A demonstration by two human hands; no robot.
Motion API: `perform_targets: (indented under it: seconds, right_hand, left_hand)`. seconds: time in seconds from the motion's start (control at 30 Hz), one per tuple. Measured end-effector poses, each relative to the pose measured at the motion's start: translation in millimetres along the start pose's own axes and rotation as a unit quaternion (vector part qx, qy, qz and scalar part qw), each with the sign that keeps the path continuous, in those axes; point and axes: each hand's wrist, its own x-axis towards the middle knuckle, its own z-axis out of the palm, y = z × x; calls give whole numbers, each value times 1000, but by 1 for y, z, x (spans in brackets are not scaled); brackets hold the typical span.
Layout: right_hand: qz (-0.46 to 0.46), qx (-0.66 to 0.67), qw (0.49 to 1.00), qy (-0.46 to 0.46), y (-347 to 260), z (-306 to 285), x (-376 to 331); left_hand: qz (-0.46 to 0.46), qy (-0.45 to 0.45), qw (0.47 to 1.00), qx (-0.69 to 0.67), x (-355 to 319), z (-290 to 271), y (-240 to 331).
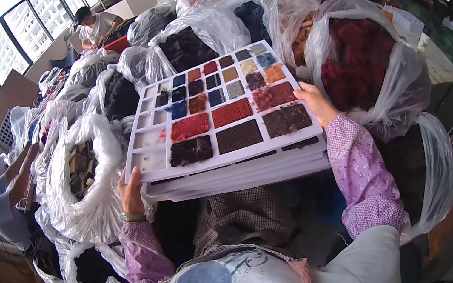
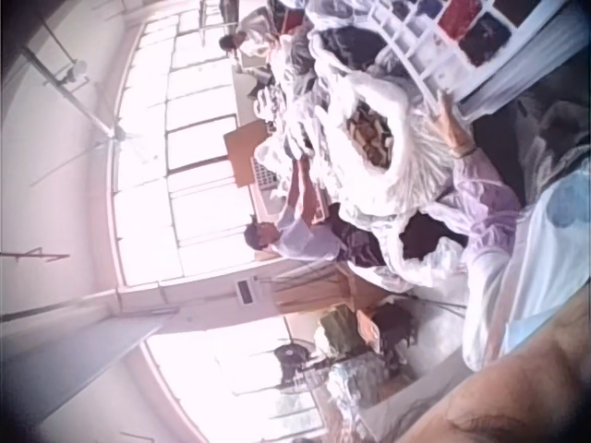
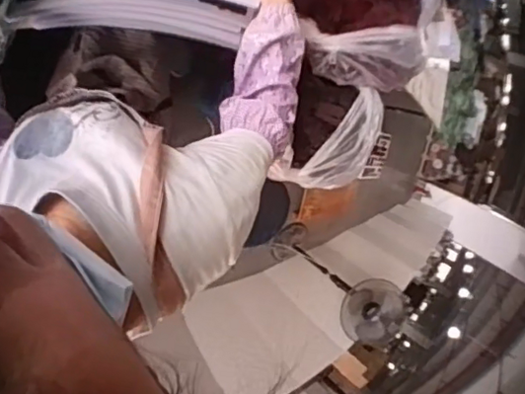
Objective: Sorting and matching small fabric swatches into a sample board based on color.
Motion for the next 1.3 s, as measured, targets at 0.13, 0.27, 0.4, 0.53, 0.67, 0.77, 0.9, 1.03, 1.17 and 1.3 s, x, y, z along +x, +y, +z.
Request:
perform_targets:
  seconds: [0.13, 0.27, 0.4, 0.53, 0.67, 0.77, 0.9, 1.03, 1.17, 1.3]
  right_hand:
    - [4, -45, 998, 49, 27, -15, -4]
    - [-22, -80, 996, 39, 32, -20, -1]
    - [-39, -263, 958, 105, 41, -32, -5]
    - [-164, -499, 787, 323, 23, -45, -43]
    - [-47, -554, 703, 443, 24, -115, -113]
    - [84, -622, 571, 529, 49, -180, -179]
    - [208, -692, 460, 516, 81, -231, -258]
    - [79, -664, 549, 502, 71, -225, -271]
    - [29, -718, 525, 456, 65, -238, -272]
    - [22, -729, 533, 429, 52, -252, -289]
  left_hand:
    - [3, -21, 997, 71, -9, 5, -23]
    - [40, 17, 999, 29, -18, 22, -22]
    - [82, -16, 993, 82, -20, 25, -34]
    - [132, -5, 973, 189, -9, -3, -37]
    - [185, -8, 966, 180, 10, 5, 37]
    - [250, -101, 933, 239, 40, 57, 85]
    - [244, -358, 875, 217, 70, 188, 109]
    - [477, -526, 640, 294, 60, 327, 109]
    - [502, -517, 539, 436, 61, 436, 69]
    - [508, -428, 588, 462, 69, 536, 48]
